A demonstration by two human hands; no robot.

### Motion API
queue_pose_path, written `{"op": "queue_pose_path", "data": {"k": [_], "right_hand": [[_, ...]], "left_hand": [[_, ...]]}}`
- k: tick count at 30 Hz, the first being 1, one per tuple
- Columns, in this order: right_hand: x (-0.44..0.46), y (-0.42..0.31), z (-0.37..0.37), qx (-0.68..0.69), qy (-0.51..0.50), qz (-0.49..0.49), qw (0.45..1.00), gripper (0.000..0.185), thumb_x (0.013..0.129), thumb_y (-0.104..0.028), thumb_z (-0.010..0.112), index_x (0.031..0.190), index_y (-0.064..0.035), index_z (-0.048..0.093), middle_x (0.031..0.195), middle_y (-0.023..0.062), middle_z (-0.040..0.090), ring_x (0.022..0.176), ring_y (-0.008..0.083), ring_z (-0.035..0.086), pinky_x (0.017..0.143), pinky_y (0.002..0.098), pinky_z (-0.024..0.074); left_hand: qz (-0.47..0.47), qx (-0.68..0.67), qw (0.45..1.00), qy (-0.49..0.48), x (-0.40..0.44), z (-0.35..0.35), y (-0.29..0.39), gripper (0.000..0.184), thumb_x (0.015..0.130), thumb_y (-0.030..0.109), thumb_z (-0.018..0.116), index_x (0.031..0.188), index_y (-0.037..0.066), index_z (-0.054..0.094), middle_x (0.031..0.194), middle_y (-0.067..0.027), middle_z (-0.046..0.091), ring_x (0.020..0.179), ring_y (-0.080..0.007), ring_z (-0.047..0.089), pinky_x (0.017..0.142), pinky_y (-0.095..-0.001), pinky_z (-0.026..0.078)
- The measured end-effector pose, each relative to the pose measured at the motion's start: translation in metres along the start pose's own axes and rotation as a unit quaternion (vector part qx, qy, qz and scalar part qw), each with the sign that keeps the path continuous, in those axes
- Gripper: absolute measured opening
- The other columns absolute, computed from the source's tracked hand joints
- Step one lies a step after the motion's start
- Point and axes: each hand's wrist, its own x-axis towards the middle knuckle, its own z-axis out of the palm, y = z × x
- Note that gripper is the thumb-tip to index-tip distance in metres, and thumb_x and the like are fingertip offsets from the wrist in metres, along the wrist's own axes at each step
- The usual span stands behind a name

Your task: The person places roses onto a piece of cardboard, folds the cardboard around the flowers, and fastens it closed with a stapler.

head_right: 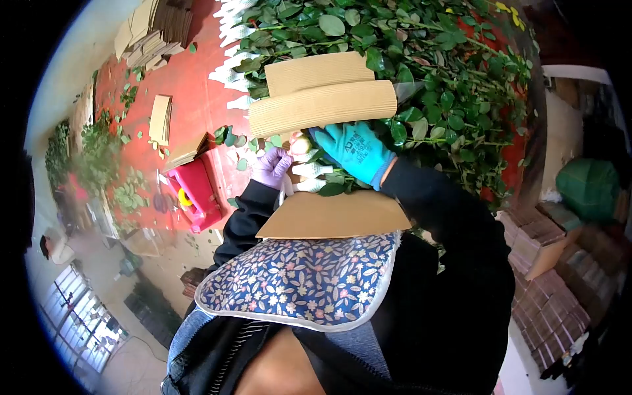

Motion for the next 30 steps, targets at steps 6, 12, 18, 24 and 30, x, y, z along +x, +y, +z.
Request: {"op": "queue_pose_path", "data": {"k": [6,12,18,24,30], "right_hand": [[-0.011,0.005,-0.046,0.128,-0.086,-0.055,0.986,0.03,0.089,-0.021,0.054,0.118,-0.0196,0.061,0.101,0.0027,0.062,0.078,0.0197,0.063,0.069,0.0403,0.0499],[0.006,-0.007,0.001,0.023,-0.182,-0.036,0.982,0.025,0.087,-0.019,0.056,0.11,-0.0099,0.06,0.079,0.0073,0.063,0.061,0.0246,0.065,0.052,0.0414,0.0504],[0.013,-0.005,0.005,0.088,-0.161,0.005,0.983,0.018,0.084,-0.018,0.059,0.1,-0.0088,0.058,0.083,0.0085,0.065,0.069,0.0271,0.066,0.056,0.0442,0.051],[0.005,0.014,-0.001,0.282,-0.071,0.024,0.956,0.022,0.089,-0.027,0.062,0.099,-0.0073,0.061,0.074,0.0124,0.065,0.071,0.0331,0.065,0.065,0.0456,0.0499],[0.01,0.009,-0.047,0.271,-0.282,-0.024,0.92,0.032,0.094,-0.04,0.056,0.087,-0.0096,0.064,0.071,0.0102,0.065,0.067,0.0323,0.065,0.06,0.0468,0.0486]], "left_hand": [[-0.006,0.001,1.0,0.005,-0.001,0.001,0.011,0.009,0.093,0.009,0.068,0.09,0.002,0.063,0.069,-0.0019,0.063,0.064,-0.007,0.053,0.061,-0.0252,0.046],[0.009,0.036,0.999,0.0,0.001,-0.001,-0.003,0.009,0.093,0.01,0.067,0.089,0.002,0.063,0.072,-0.0024,0.064,0.067,-0.0085,0.056,0.063,-0.0264,0.047],[0.01,-0.051,0.998,0.044,-0.007,-0.026,0.0,0.008,0.095,0.007,0.063,0.089,0.003,0.06,0.079,-0.0019,0.062,0.073,-0.0089,0.056,0.068,-0.0246,0.047],[0.097,0.06,0.993,-0.012,-0.013,-0.091,0.027,0.012,0.085,-0.004,0.051,0.083,0.007,0.054,0.092,-0.0053,0.062,0.074,-0.0128,0.059,0.068,-0.0259,0.049],[0.061,0.27,0.94,-0.2,-0.001,-0.033,0.059,0.031,0.09,0.024,0.067,0.118,0.013,0.062,0.064,-0.0109,0.06,0.06,-0.0309,0.062,0.054,-0.0389,0.048]]}}
